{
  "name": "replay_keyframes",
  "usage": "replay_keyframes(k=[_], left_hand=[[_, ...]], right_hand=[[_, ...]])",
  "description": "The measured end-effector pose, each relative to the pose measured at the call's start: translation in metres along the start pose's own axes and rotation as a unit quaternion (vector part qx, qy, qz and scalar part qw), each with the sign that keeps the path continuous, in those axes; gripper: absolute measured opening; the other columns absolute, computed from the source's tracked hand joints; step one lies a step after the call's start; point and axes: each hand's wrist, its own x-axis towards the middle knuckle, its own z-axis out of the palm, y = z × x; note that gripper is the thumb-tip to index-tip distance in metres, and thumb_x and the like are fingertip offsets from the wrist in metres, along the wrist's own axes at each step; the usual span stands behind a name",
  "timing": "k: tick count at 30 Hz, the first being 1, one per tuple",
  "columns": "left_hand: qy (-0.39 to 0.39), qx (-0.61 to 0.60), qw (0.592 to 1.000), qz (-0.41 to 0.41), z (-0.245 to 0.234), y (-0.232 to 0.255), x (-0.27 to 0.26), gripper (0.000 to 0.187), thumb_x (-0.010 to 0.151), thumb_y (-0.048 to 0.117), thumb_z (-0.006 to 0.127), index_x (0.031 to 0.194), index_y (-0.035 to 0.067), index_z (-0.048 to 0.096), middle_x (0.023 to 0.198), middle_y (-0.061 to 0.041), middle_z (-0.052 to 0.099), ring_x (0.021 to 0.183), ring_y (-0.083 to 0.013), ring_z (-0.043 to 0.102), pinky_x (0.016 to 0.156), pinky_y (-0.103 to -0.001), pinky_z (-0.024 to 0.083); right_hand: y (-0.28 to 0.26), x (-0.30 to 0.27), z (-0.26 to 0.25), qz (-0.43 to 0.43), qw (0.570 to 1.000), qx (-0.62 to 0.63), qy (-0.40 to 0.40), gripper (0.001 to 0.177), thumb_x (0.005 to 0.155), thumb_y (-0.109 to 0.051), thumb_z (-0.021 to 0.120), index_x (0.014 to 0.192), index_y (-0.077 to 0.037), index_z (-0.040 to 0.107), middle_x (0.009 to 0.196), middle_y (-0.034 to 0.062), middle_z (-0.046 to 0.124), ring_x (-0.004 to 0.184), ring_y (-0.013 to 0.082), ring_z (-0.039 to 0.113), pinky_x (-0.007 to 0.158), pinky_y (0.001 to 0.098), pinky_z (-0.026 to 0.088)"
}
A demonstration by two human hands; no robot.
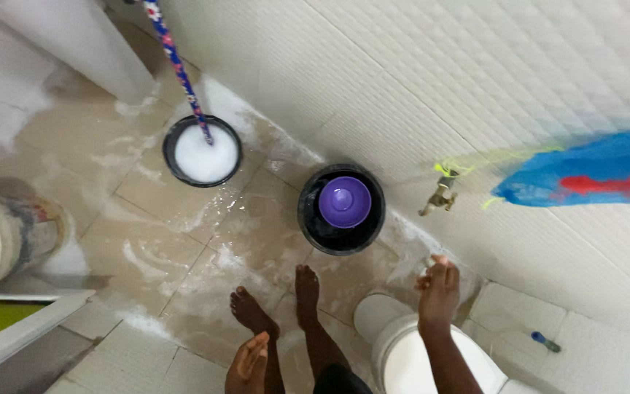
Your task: The person fills a purple bowl with water from a tap and repeatedly rinses their hands over a bucket in a bathroom.
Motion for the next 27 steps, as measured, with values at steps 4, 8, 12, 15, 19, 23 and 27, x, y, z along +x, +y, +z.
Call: replay_keyframes(k=[4, 8, 12, 15, 19, 23, 27], left_hand=[[-0.030, -0.088, 0.995, 0.027, 0.021, -0.011, -0.003, 0.061, 0.093, 0.030, 0.069, 0.138, -0.008, 0.055, 0.142, -0.026, 0.062, 0.138, -0.0317, 0.057, 0.117, -0.045, 0.041], [-0.064, -0.018, 0.997, 0.024, 0.039, 0.025, -0.029, 0.057, 0.094, 0.033, 0.064, 0.138, -0.003, 0.058, 0.142, -0.023, 0.065, 0.138, -0.0296, 0.057, 0.118, -0.042, 0.038], [-0.066, 0.011, 0.997, 0.041, 0.063, 0.061, -0.057, 0.054, 0.096, 0.035, 0.061, 0.138, 0.000, 0.059, 0.142, -0.021, 0.065, 0.139, -0.0280, 0.057, 0.118, -0.041, 0.038], [-0.057, 0.024, 0.997, 0.036, 0.071, 0.069, -0.064, 0.054, 0.096, 0.036, 0.059, 0.138, 0.001, 0.060, 0.141, -0.020, 0.066, 0.139, -0.0280, 0.058, 0.117, -0.042, 0.038], [-0.052, 0.021, 0.998, 0.035, 0.075, 0.056, -0.063, 0.054, 0.095, 0.035, 0.063, 0.136, -0.001, 0.060, 0.140, -0.021, 0.067, 0.137, -0.0289, 0.059, 0.118, -0.042, 0.039], [-0.065, 0.023, 0.996, 0.061, 0.078, 0.054, -0.061, 0.055, 0.095, 0.035, 0.061, 0.136, -0.001, 0.061, 0.140, -0.022, 0.066, 0.138, -0.0285, 0.059, 0.118, -0.042, 0.039], [-0.059, 0.012, 0.996, 0.058, 0.088, 0.060, -0.067, 0.058, 0.093, 0.039, 0.063, 0.135, -0.002, 0.062, 0.139, -0.022, 0.067, 0.137, -0.0298, 0.060, 0.117, -0.043, 0.041]], right_hand=[[-0.046, 0.062, -0.003, -0.094, 0.991, 0.057, -0.079, 0.054, 0.105, -0.046, 0.049, 0.140, -0.005, 0.052, 0.112, 0.0078, 0.064, 0.091, 0.0151, 0.063, 0.077, 0.0295, 0.054], [-0.070, 0.099, 0.014, -0.078, 0.993, 0.018, -0.084, 0.044, 0.099, -0.032, 0.066, 0.131, -0.003, 0.060, 0.101, 0.0074, 0.067, 0.085, 0.0158, 0.065, 0.074, 0.0299, 0.056], [-0.089, 0.103, 0.008, -0.178, 0.974, -0.097, -0.098, 0.027, 0.096, -0.017, 0.073, 0.119, -0.003, 0.071, 0.090, 0.0047, 0.073, 0.079, 0.0179, 0.067, 0.072, 0.0296, 0.053], [-0.113, 0.103, -0.017, -0.372, 0.871, -0.296, -0.122, 0.026, 0.097, -0.007, 0.071, 0.122, -0.005, 0.073, 0.098, 0.0126, 0.069, 0.083, 0.0292, 0.066, 0.073, 0.0388, 0.052], [-0.137, 0.113, -0.032, -0.395, 0.829, -0.323, -0.229, 0.039, 0.094, 0.002, 0.064, 0.130, -0.010, 0.070, 0.105, 0.0126, 0.067, 0.089, 0.0337, 0.066, 0.077, 0.0419, 0.053], [-0.137, 0.125, -0.027, -0.454, 0.787, -0.350, -0.230, 0.035, 0.089, 0.009, 0.059, 0.111, -0.013, 0.074, 0.118, 0.0090, 0.069, 0.097, 0.0285, 0.070, 0.080, 0.0404, 0.055], [-0.121, 0.131, -0.021, -0.477, 0.811, -0.262, -0.214, 0.024, 0.082, 0.011, 0.056, 0.085, -0.011, 0.063, 0.117, 0.0068, 0.072, 0.107, 0.0245, 0.072, 0.084, 0.0350, 0.057]])
